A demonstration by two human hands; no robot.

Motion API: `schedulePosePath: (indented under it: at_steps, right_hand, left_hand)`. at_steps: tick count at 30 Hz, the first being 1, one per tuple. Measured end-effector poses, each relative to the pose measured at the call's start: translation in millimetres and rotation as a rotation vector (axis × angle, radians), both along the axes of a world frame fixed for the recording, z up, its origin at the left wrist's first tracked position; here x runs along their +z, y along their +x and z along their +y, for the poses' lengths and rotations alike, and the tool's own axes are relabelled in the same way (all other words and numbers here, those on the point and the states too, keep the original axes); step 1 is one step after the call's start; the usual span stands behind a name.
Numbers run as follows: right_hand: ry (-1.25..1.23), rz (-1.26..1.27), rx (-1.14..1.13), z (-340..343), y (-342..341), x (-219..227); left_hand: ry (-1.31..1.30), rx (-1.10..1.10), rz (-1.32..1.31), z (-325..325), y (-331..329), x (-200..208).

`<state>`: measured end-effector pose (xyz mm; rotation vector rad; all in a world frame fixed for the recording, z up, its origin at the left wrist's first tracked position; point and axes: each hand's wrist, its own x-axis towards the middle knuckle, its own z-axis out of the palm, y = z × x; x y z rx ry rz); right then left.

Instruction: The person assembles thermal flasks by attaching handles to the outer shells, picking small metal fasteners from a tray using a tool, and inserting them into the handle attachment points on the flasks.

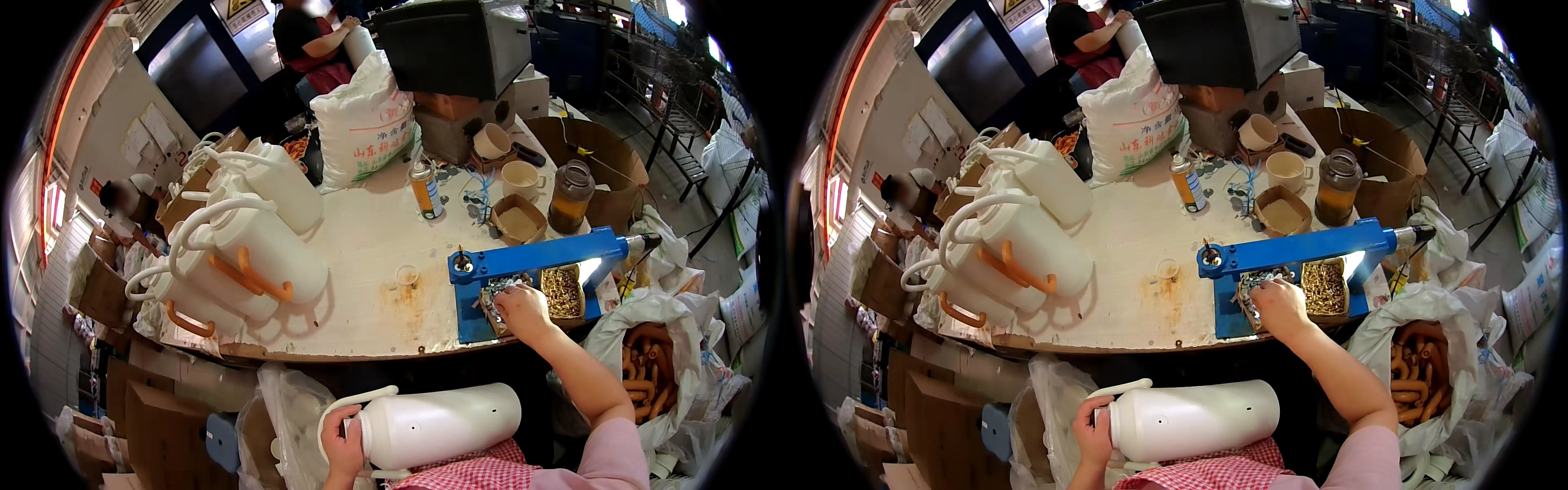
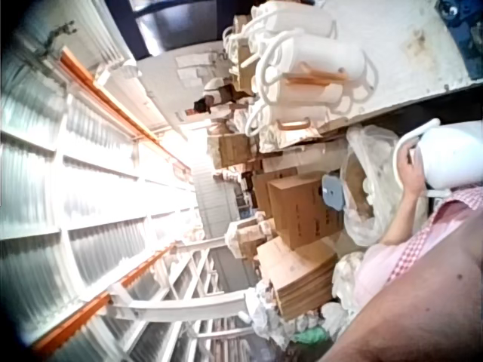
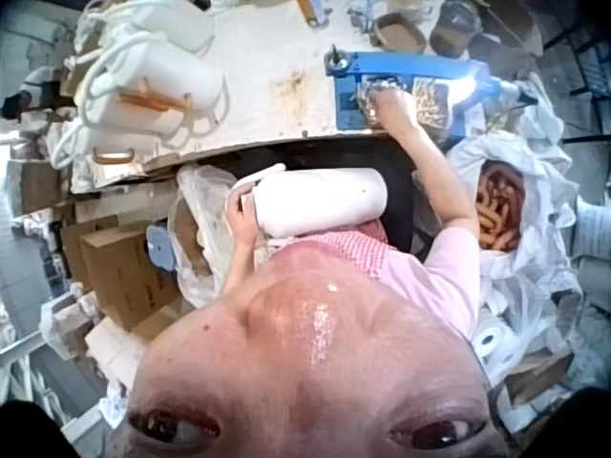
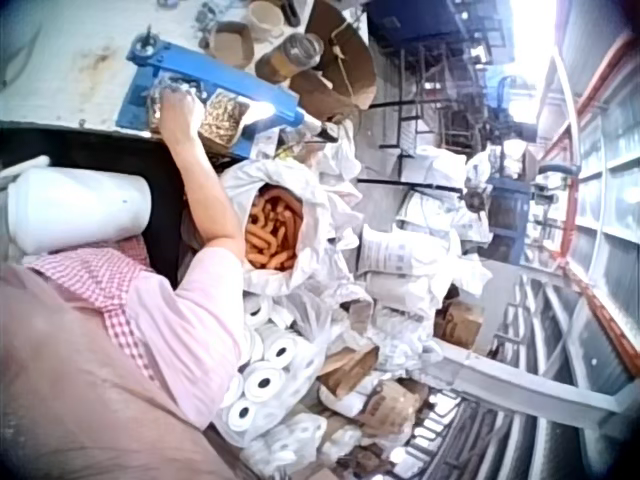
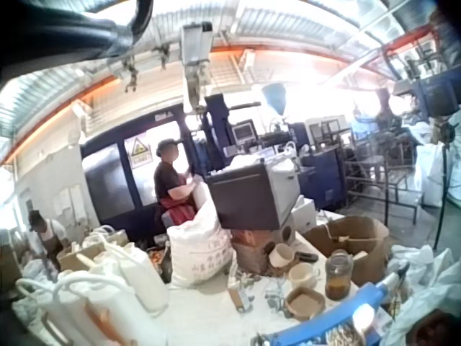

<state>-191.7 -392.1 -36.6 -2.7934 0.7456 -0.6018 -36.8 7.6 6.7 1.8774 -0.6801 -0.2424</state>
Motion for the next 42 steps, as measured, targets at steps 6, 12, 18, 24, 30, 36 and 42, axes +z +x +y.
schedulePosePath:
  at_steps: [6,12,18,24,30,36,42]
  right_hand:
    - [0.112,-0.308,0.115,10,-12,20]
    - [0.272,-0.571,0.218,29,-18,67]
    - [0.386,-0.727,0.148,9,-2,77]
    - [0.402,-0.879,0.109,-5,30,102]
    - [0.099,-0.856,0.256,-22,64,105]
    - [-0.313,-0.700,0.343,-21,69,107]
    - [-0.409,-0.606,0.359,-25,66,107]
  left_hand:
    - [-0.006,-0.131,-0.091,2,-2,25]
    - [0.041,-0.078,-0.121,0,-4,7]
    - [0.064,-0.110,-0.109,2,2,-4]
    - [0.019,-0.099,-0.157,5,4,9]
    - [-0.010,-0.094,-0.116,-13,5,3]
    - [-0.028,-0.073,-0.086,-4,0,1]
    - [-0.010,-0.072,-0.129,-9,0,6]
